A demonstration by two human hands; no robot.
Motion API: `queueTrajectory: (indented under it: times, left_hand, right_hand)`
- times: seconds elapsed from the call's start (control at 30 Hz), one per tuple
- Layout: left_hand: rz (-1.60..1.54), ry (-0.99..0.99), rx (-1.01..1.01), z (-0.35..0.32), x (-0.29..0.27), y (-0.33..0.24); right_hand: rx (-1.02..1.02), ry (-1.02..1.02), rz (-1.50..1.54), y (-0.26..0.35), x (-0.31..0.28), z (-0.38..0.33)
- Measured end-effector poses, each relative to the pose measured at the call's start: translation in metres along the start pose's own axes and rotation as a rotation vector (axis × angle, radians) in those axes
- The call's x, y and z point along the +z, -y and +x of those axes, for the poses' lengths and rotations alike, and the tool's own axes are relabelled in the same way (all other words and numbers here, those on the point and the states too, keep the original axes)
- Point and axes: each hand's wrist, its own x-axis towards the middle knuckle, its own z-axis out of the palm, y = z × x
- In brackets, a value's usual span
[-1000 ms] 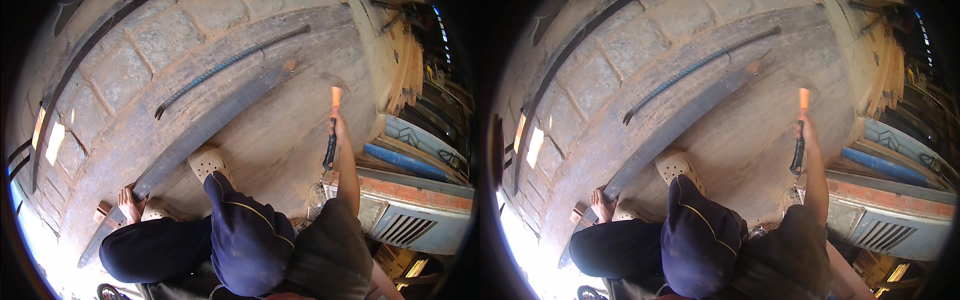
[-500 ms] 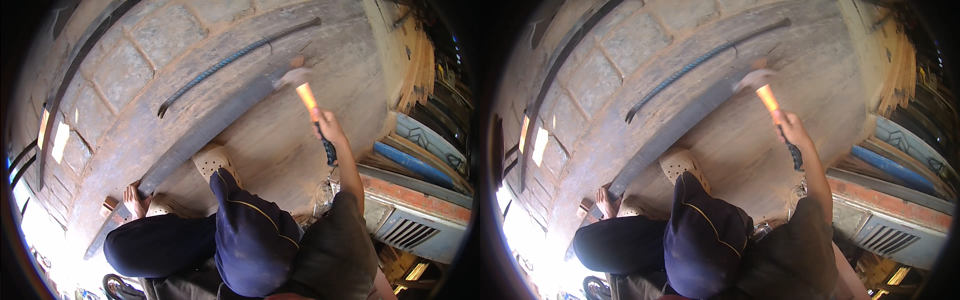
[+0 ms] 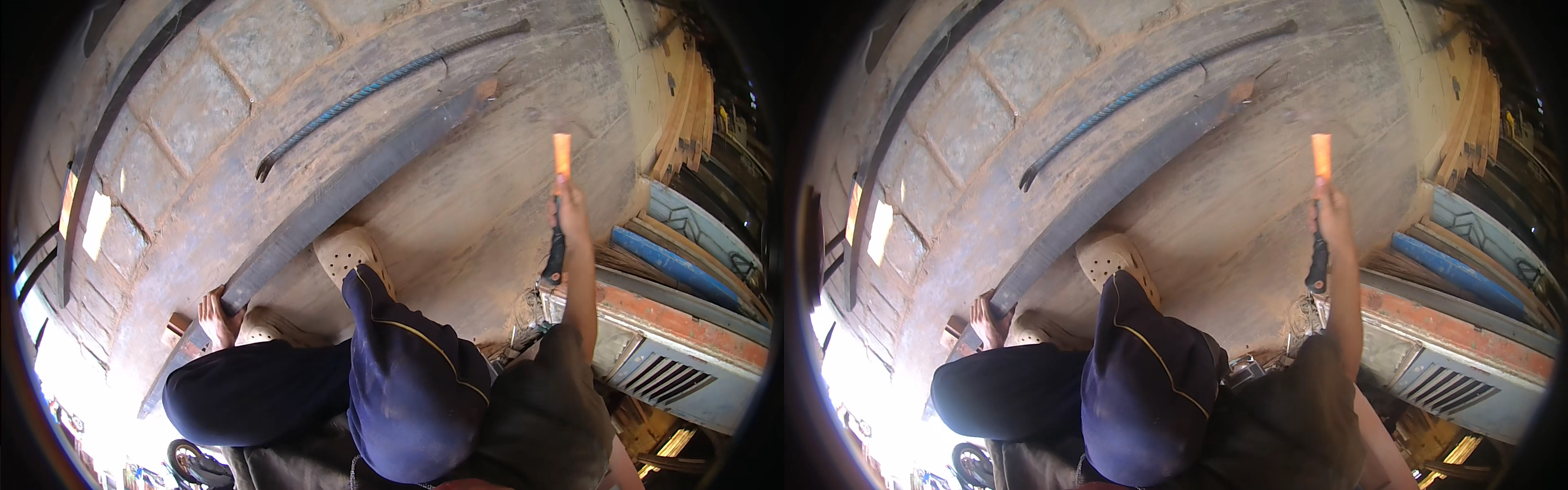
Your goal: The person sits on the floor and uses a hammer to strike a long metal rod placed on a brick. They repeatedly reposition the rod and hammer different sections along its length.
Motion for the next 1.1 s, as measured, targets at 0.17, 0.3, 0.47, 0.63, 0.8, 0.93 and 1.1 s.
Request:
queueTrajectory:
  times: [0.17,0.3,0.47,0.63,0.8,0.93,1.1]
  left_hand:
    - [0.017,-0.002,-0.050,0.000,-0.001,-0.003]
    - [0.004,-0.004,-0.023,0.008,0.002,-0.002]
    - [0.023,0.008,-0.043,0.005,0.000,0.003]
    - [0.008,0.015,-0.065,0.005,-0.007,0.002]
    - [0.009,-0.008,-0.040,0.012,-0.006,0.001]
    - [0.007,0.012,-0.057,0.005,-0.004,0.005]
    - [0.002,0.019,-0.087,0.004,-0.006,0.003]
  right_hand:
    - [-0.044,-0.377,0.526,0.041,-0.045,0.040]
    - [-0.087,-0.454,0.417,0.036,-0.016,0.062]
    - [0.097,0.132,0.022,0.035,0.020,0.027]
    - [0.005,-0.196,0.240,0.036,-0.028,0.063]
    - [-0.066,-0.255,0.243,0.044,0.007,0.076]
    - [0.016,0.169,0.043,0.055,0.022,0.050]
    - [-0.057,-0.109,0.489,0.056,-0.033,0.085]
